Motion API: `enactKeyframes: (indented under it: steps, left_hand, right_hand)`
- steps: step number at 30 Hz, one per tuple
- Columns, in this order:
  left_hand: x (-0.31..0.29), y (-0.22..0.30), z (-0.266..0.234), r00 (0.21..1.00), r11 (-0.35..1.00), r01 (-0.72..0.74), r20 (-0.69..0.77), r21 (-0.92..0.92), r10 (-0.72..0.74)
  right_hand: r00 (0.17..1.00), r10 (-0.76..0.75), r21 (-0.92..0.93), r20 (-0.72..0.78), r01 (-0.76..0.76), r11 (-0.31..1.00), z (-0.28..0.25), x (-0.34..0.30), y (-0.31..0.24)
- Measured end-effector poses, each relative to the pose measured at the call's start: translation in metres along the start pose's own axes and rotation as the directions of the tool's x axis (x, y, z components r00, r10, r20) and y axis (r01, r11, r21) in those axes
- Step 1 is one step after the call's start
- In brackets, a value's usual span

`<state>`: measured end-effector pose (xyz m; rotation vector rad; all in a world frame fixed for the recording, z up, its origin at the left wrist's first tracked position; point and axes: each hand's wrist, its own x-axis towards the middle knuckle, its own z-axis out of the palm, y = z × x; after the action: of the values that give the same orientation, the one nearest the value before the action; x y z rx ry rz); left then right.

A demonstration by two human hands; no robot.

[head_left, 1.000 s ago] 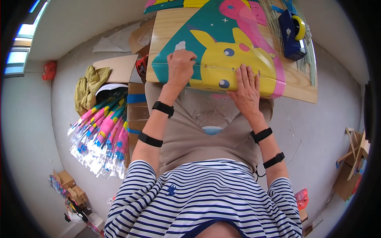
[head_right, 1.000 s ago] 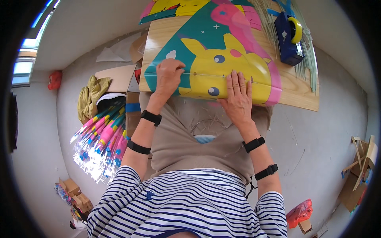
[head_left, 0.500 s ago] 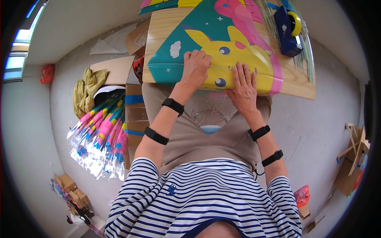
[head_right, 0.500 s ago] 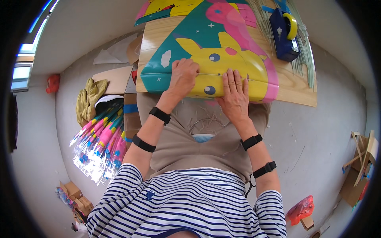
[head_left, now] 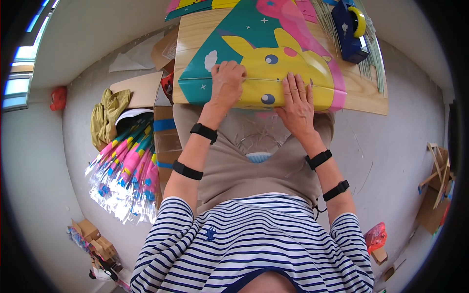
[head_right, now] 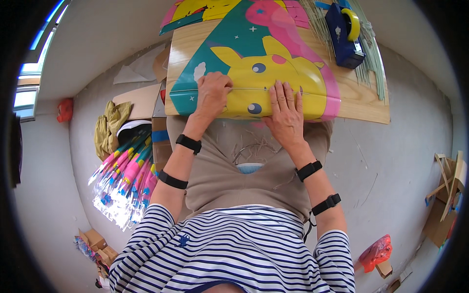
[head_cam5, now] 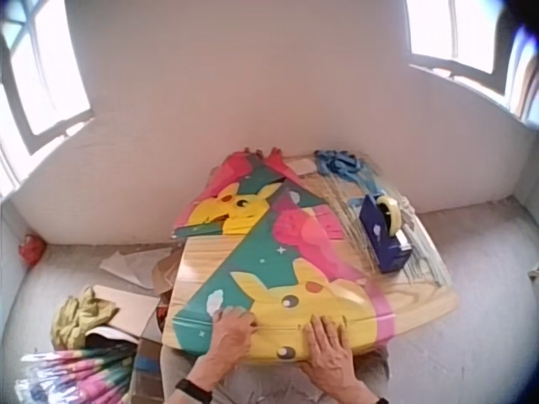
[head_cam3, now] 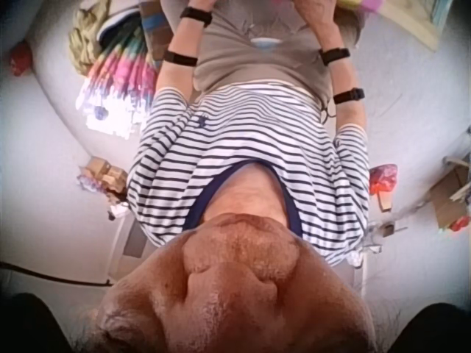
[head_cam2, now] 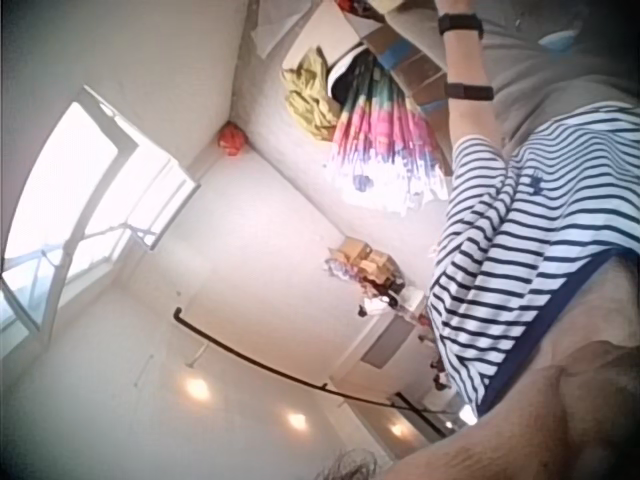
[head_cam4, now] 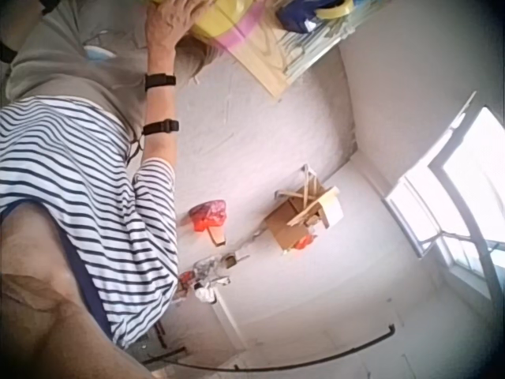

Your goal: The person is assembling a Pikachu-themed kite, attaching supports and preparing string.

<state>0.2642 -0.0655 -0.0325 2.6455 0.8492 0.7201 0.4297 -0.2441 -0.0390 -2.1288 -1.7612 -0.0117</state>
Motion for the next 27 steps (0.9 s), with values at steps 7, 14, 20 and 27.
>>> enactKeyframes:
  steps: [7, 14, 20, 27]
  left_hand:
    - [0.000, -0.005, -0.004, 1.000, 1.000, 0.012, -0.017, -0.001, -0.012]
    - [0.002, 0.001, 0.005, 0.999, 0.996, -0.050, 0.014, 0.078, 0.049]
    - [0.001, -0.001, 0.000, 0.998, 0.987, -0.061, 0.036, 0.152, 0.056]
    - [-0.001, 0.001, -0.006, 1.000, 0.999, -0.007, 0.007, 0.046, 0.006]
  right_hand:
    - [1.000, 0.001, 0.033, -0.007, -0.001, 0.999, -0.002, 0.000, -0.001]
    - [1.000, -0.010, 0.031, -0.008, 0.010, 0.999, -0.001, 0.000, 0.000]
    - [1.000, -0.012, 0.023, -0.016, 0.013, 1.000, -0.001, 0.000, 0.001]
    - [1.000, -0.013, 0.040, -0.005, 0.013, 0.999, -0.001, -0.001, 0.001]
